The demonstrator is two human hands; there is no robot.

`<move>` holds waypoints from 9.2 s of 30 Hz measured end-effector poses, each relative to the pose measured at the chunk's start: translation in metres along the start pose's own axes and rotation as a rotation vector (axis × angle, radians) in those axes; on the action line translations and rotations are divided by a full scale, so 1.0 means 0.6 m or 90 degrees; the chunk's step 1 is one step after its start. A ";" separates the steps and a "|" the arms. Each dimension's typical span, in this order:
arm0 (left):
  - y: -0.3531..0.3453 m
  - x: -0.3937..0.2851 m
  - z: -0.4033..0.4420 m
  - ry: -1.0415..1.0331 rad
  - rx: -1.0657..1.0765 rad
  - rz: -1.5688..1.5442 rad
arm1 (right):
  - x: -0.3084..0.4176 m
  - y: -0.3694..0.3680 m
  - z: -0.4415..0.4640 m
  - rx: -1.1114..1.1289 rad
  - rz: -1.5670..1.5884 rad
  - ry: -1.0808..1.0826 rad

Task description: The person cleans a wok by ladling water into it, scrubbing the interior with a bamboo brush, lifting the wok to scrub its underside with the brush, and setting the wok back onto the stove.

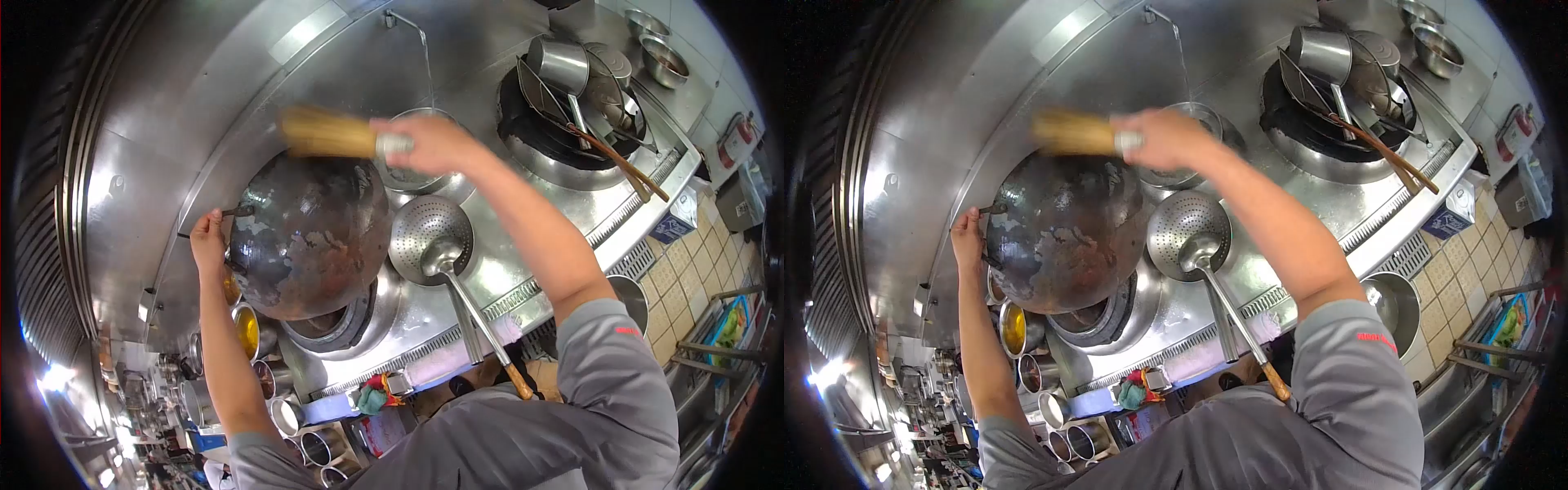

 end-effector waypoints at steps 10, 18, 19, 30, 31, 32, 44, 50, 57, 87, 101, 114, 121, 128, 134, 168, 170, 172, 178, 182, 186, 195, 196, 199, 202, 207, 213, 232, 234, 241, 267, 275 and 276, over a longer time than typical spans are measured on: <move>0.074 0.055 -0.080 0.007 -0.091 -0.092 | -0.116 -0.034 0.016 0.037 -0.137 -0.146; 0.091 0.067 -0.094 0.053 -0.128 -0.101 | -0.232 -0.179 0.108 0.016 -0.213 -0.402; 0.090 0.068 -0.088 0.052 -0.135 -0.103 | -0.229 -0.171 0.115 0.015 -0.215 -0.395; 0.005 -0.009 -0.028 0.072 -0.104 0.034 | 0.064 0.012 0.008 -0.119 0.021 0.007; -0.006 -0.014 -0.021 0.042 -0.088 0.035 | 0.094 0.014 -0.010 -0.081 0.004 -0.017; -0.014 -0.017 -0.016 0.013 -0.074 0.035 | 0.095 -0.009 -0.021 -0.061 -0.026 0.006; -0.048 0.092 -0.035 0.070 -0.011 0.025 | 0.124 0.019 -0.107 -0.010 -0.097 0.012; -0.002 0.081 -0.167 0.167 -0.039 -0.013 | -0.073 -0.012 -0.106 0.217 -0.232 -0.224; 0.006 0.132 -0.283 0.155 -0.095 -0.106 | -0.096 -0.009 0.000 0.029 -0.221 -0.216; -0.108 0.030 -0.158 -0.067 -0.085 0.038 | 0.174 0.062 -0.154 -0.021 -0.324 -0.134; -0.117 0.012 -0.218 -0.094 -0.118 0.048 | 0.229 0.080 -0.170 0.063 -0.216 0.135; -0.103 0.022 -0.267 -0.077 -0.144 0.057 | 0.164 0.066 -0.160 0.144 -0.185 0.161; -0.076 0.061 -0.300 -0.139 -0.225 0.099 | -0.096 0.049 -0.032 0.129 -0.280 -0.037; -0.019 0.099 -0.437 0.145 -0.122 -0.058 | -0.132 -0.009 0.091 0.140 -0.285 -0.220; -0.016 0.131 -0.461 0.191 -0.145 -0.244 | -0.250 -0.167 0.142 0.087 -0.268 -0.342; -0.011 0.172 -0.362 0.110 -0.171 -0.046 | -0.145 -0.132 -0.020 0.393 -0.336 -0.084; -0.002 0.187 -0.366 0.155 -0.224 -0.035 | -0.158 -0.097 -0.017 0.175 -0.156 0.002; 0.008 0.206 -0.378 0.249 -0.209 -0.093 | -0.143 -0.059 0.000 0.101 -0.029 -0.073; -0.014 0.143 -0.352 0.331 -0.146 -0.336 | -0.181 -0.056 0.073 0.078 -0.294 -0.199; -0.043 0.100 -0.293 0.354 -0.128 -0.341 | -0.287 -0.139 0.089 0.149 -0.319 -0.334; -0.063 0.053 -0.225 0.362 -0.131 -0.294 | -0.285 -0.122 0.106 0.235 -0.058 -0.403; -0.083 0.058 -0.148 0.350 -0.137 -0.256 | -0.161 -0.013 0.042 0.053 -0.011 -0.081; -0.084 0.057 -0.147 0.347 -0.129 -0.267 | -0.136 -0.005 0.030 0.052 -0.015 -0.087; -0.079 0.053 -0.152 0.343 -0.104 -0.217 | -0.056 0.016 0.010 0.061 -0.026 0.011; -0.075 0.047 -0.171 0.344 -0.109 -0.218 | 0.027 0.025 -0.002 0.070 -0.139 -0.002; -0.074 0.071 -0.228 0.309 -0.102 -0.207 | 0.142 0.013 -0.031 0.039 -0.117 0.204; -0.047 0.126 -0.372 0.236 -0.136 -0.215 | 0.101 -0.055 -0.018 0.209 0.003 0.245; 0.033 0.253 -0.528 0.272 -0.311 -0.318 | -0.050 -0.121 -0.033 0.239 -0.127 0.070; 0.037 0.281 -0.527 0.268 -0.354 -0.269 | -0.045 -0.094 -0.024 0.238 -0.197 0.027; 0.035 0.271 -0.492 0.270 -0.351 -0.249 | 0.083 -0.064 -0.056 0.257 0.020 0.096; 0.024 0.241 -0.404 0.330 -0.296 -0.156 | -0.157 -0.058 0.026 0.275 0.361 -0.346; -0.041 0.142 -0.319 0.247 -0.219 0.020 | 0.188 -0.002 -0.118 0.130 -0.124 0.180; -0.052 0.124 -0.317 0.194 -0.236 0.012 | 0.193 -0.014 -0.121 0.167 -0.107 0.198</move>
Point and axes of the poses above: each hand's wrist, its own z-axis towards the middle knuckle, its own y-axis out of the back of the hand, x = y × z, the point moved 2 cm from there along z, towards the middle knuckle, and after that the axes turned 1 degree about -z, right-handed, at the moved point
